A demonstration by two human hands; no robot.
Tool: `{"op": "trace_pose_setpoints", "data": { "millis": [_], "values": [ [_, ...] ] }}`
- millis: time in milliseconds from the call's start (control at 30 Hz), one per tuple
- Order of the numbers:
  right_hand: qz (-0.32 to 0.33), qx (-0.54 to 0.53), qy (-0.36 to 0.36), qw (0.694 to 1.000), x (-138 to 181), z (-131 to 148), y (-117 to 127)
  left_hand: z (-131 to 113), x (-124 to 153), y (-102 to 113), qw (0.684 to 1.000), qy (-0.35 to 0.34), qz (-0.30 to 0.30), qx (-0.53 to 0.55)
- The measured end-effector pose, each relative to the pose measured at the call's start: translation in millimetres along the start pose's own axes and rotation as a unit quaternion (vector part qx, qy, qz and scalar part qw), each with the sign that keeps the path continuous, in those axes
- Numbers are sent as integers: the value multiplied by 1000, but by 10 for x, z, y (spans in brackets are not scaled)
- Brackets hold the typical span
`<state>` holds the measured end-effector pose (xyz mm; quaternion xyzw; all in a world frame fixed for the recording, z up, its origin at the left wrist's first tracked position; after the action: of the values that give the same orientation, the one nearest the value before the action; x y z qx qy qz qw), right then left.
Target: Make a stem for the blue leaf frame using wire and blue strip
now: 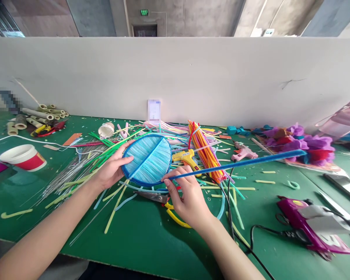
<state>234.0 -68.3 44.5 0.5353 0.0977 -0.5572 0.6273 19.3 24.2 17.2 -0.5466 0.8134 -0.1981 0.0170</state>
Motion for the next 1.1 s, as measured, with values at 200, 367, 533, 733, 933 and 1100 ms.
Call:
{"op": "trace_pose_setpoints", "data": {
  "millis": [200, 367, 533, 733, 933, 1100],
  "values": [
    [16, 42, 31, 998, -6, 14, 0, 2, -4, 10, 1000, 3, -3, 6],
    [13, 34, 33, 999, 5, 17, 8, 10, 0, 17, 1000, -1, 0, 5],
    [-80, -112, -119, 983, 53, -120, 66, -4, 6, 34, 1000, -6, -3, 6],
    [-197, -321, -265, 888, 97, -311, 206, -7, -26, 85, 999, -4, -26, 35],
    [-225, -307, -241, 893, 89, -316, 319, 19, -33, 106, 998, 15, -38, 54],
    [-177, -282, -251, 909, 86, -293, 227, 27, -15, 76, 999, 18, -23, 42]
  ]
}}
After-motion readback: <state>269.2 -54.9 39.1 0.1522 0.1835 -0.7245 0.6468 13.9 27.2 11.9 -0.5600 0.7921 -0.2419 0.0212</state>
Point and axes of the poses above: each hand's wrist, its own x-axis away from the middle knuckle, its own y-axis out of the back of the hand, z = x × y, the point moved 5 cm from there along -x, towards the middle knuckle, and after that the axes turned 13 degrees about y, right-handed, at the moved point
